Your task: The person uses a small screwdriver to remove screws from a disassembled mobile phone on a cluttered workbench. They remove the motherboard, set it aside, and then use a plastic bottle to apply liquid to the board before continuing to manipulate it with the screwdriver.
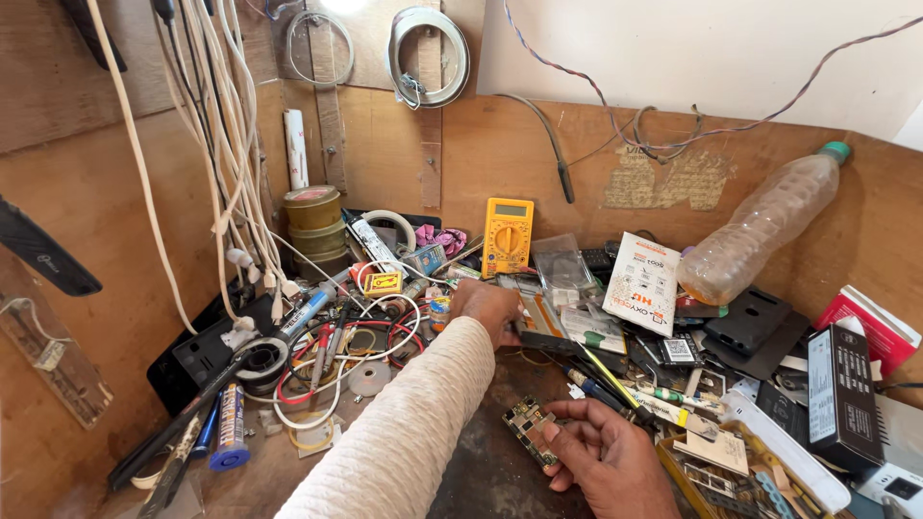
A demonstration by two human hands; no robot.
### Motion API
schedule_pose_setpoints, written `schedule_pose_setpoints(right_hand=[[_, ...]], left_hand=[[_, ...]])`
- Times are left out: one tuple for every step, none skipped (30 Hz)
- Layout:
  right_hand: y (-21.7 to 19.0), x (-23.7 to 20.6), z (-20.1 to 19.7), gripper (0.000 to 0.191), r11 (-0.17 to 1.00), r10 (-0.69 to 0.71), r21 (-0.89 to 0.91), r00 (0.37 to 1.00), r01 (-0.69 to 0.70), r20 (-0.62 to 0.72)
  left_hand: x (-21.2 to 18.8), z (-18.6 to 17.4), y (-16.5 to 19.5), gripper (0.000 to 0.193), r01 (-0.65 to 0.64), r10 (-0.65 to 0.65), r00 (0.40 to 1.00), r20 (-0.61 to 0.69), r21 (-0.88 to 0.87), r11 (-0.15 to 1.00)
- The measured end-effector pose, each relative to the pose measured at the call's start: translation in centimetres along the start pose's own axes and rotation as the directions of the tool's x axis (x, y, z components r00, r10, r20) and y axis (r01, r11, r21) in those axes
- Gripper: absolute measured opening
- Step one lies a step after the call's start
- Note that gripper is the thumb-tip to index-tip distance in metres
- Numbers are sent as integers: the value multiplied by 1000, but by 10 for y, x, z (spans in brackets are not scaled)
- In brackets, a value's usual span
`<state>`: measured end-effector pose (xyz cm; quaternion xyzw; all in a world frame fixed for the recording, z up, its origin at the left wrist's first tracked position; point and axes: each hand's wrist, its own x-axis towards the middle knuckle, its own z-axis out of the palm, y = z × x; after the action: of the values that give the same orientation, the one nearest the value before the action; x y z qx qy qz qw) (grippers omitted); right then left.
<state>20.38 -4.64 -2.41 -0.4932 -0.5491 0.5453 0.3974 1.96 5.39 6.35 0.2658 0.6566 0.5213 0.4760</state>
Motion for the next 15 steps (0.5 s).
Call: schedule_pose_setpoints(right_hand=[[-2, -1, 1, 44, 1000, 9, -4, 1000, -9, -5], [-3, -2, 2, 43, 1000, 19, -8, 1000, -19, -11], [-5, -3, 3, 43, 999, 30, -12, 999, -30, -18], [-7, -4, 3, 43, 999, 48, -19, 999, -48, -24], [-8, -4, 3, 42, 997, 65, -26, 997, -66, -30], [-10, -5, 3, 42, 996, 82, -32, 996, -83, -35], [-11, -6, 4, 42, 996, 81, -26, 996, -82, -33], [-12, -6, 4, 42, 997, 80, -21, 996, -81, -30], [-12, -6, 4, 42, 997, 79, -16, 997, -79, -27], [-13, -6, 4, 42, 997, 70, -18, 997, -71, -23], [-13, -6, 4, 42, 998, 64, -19, 998, -64, -21], [-13, -6, 4, 42, 998, 56, -18, 998, -57, -18], [-13, -6, 5, 42, 998, 53, -16, 998, -54, -16], [-12, -7, 5, 42, 998, 53, -14, 998, -53, -14], [-13, -7, 5, 42, 999, 52, -13, 999, -52, -11]], left_hand=[[2, 0, 1, 28, 4, -3, 1000, 11, -55, 998], [3, 1, 0, 28, 10, -8, 1000, 24, -109, 994], [4, 2, 0, 29, 18, -12, 999, 38, -162, 987], [6, 2, -1, 28, 32, -16, 997, 78, -206, 978], [6, 2, -2, 27, 48, -18, 993, 120, -248, 967], [5, 2, -3, 27, 64, -17, 987, 160, -290, 955], [4, 3, -3, 27, 51, -20, 992, 124, -254, 966], [1, 4, -5, 28, 39, -20, 996, 87, -218, 975], [-2, 5, -5, 29, 28, -19, 999, 50, -183, 983], [-5, 5, -4, 28, 29, -26, 999, 26, -120, 992], [-8, 5, -4, 27, 33, -33, 999, 4, -55, 998], [-11, 5, -3, 26, 38, -38, 999, -20, 10, 999], [-13, 4, -1, 26, 30, -29, 999, -30, 43, 999], [-14, 4, -1, 27, 24, -21, 999, -40, 76, 997], [-16, 3, -1, 27, 19, -14, 999, -51, 108, 994]])
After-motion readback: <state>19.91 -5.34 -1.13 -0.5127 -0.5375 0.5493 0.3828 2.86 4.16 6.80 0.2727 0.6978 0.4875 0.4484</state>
